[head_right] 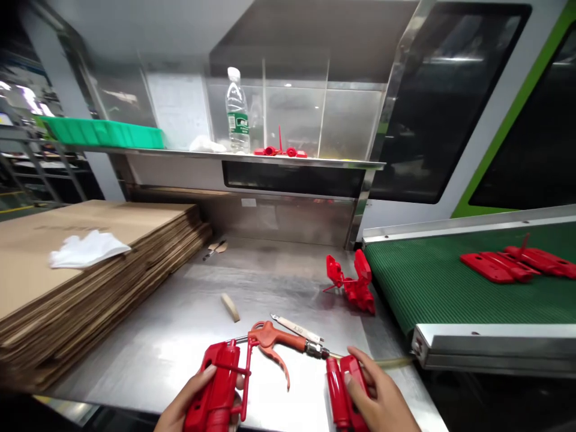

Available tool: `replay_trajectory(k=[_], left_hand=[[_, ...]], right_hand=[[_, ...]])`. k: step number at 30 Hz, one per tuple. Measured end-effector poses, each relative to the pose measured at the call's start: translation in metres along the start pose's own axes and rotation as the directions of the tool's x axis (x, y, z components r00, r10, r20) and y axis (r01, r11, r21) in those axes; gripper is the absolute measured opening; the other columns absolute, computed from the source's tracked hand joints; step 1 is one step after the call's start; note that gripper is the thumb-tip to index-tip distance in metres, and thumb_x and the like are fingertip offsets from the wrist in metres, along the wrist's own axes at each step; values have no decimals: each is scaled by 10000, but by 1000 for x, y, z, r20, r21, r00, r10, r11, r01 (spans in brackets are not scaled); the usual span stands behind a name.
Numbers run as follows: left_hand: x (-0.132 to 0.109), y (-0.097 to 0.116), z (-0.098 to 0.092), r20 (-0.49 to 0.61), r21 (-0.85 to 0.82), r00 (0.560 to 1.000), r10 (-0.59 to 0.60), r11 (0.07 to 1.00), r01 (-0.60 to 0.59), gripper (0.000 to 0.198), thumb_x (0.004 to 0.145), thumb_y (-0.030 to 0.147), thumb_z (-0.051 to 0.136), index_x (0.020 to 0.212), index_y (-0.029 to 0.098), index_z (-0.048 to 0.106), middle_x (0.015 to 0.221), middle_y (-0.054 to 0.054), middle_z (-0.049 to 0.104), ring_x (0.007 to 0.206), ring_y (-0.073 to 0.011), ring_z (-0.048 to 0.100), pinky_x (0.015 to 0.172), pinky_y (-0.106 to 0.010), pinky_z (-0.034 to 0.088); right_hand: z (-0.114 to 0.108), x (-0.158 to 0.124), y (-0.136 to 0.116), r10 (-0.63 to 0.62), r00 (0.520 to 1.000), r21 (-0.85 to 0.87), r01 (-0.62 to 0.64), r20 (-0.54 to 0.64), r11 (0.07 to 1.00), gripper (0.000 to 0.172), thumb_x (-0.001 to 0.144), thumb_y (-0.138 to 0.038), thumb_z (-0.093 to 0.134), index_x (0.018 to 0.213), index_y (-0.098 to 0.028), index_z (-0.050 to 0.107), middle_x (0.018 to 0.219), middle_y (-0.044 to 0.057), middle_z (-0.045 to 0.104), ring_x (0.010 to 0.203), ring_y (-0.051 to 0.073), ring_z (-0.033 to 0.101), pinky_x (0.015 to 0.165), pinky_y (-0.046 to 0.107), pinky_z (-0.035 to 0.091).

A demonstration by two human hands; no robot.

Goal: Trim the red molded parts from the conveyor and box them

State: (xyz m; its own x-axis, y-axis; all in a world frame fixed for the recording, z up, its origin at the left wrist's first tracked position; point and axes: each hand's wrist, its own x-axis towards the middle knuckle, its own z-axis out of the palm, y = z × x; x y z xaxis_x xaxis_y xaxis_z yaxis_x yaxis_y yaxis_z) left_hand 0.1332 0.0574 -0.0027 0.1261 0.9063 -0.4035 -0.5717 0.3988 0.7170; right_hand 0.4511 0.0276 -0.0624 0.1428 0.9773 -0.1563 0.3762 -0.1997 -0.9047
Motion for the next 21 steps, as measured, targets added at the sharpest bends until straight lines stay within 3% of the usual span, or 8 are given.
replay_trajectory(k=[3,6,9,12,15,18,19,21], left_hand=[[22,-14,-6,88,-22,993,-73,997,75,390,723,291,762,1033,106,615,704,-132,755,507,-289,678,392,-339,495],[44,-27,-4,127,24,978,-165,986,163,447,707,216,769,1100,98,592,561,-82,720,437,-262,661,422,-313,497],[52,-38,7,129,70,975,-181,982,173,604,687,183,785,1228,102,532,562,-65,729,475,-281,689,520,-362,551],[49,-47,19,79,39,978,-191,981,189,768,650,226,813,1340,131,491,681,-90,771,610,-337,732,610,-421,574],[45,-52,28,45,12,980,-195,981,195,859,611,257,836,1381,137,473,775,-115,787,767,-383,741,679,-444,573],[47,-56,28,77,18,981,-179,984,178,943,550,275,871,1379,93,462,795,-136,786,881,-420,722,769,-474,561],[49,-57,24,85,13,980,-180,984,180,980,516,300,893,1368,69,466,776,-143,783,909,-433,713,795,-480,555],[51,-60,12,76,-17,981,-180,983,182,1101,427,354,936,1354,9,453,708,-153,771,947,-456,696,824,-477,549]], right_hand=[[-21,-5,31,-24,987,-292,-23,-159,956,675,884,-554,450,1390,-109,483,1283,153,605,1153,302,585,965,387,488],[-24,-12,41,-102,952,-422,-30,-287,906,606,863,-558,452,1264,-136,622,1149,161,626,1045,359,560,977,517,418],[-18,-21,34,-172,902,-474,-40,-396,880,607,853,-570,460,1244,-144,642,1165,165,562,1025,370,498,968,572,377],[-14,-20,10,-227,848,-451,-16,-480,892,599,929,-544,390,1343,-135,531,1242,155,499,1057,306,526,913,479,464],[-19,11,-25,-299,803,-419,68,-516,905,517,994,-491,361,1420,-200,390,1224,91,530,964,190,599,830,327,534],[-28,71,-56,-357,709,-443,71,-608,894,698,936,-381,574,1502,-220,199,1461,116,351,1265,268,445,1029,434,436],[-31,91,-62,-348,685,-443,41,-640,896,729,909,-356,627,1496,-218,218,1502,130,294,1319,317,379,1060,509,390],[-33,124,-66,-293,686,-419,-19,-666,908,632,903,-340,654,1440,-213,346,1459,127,372,1273,329,435,1021,552,415]])
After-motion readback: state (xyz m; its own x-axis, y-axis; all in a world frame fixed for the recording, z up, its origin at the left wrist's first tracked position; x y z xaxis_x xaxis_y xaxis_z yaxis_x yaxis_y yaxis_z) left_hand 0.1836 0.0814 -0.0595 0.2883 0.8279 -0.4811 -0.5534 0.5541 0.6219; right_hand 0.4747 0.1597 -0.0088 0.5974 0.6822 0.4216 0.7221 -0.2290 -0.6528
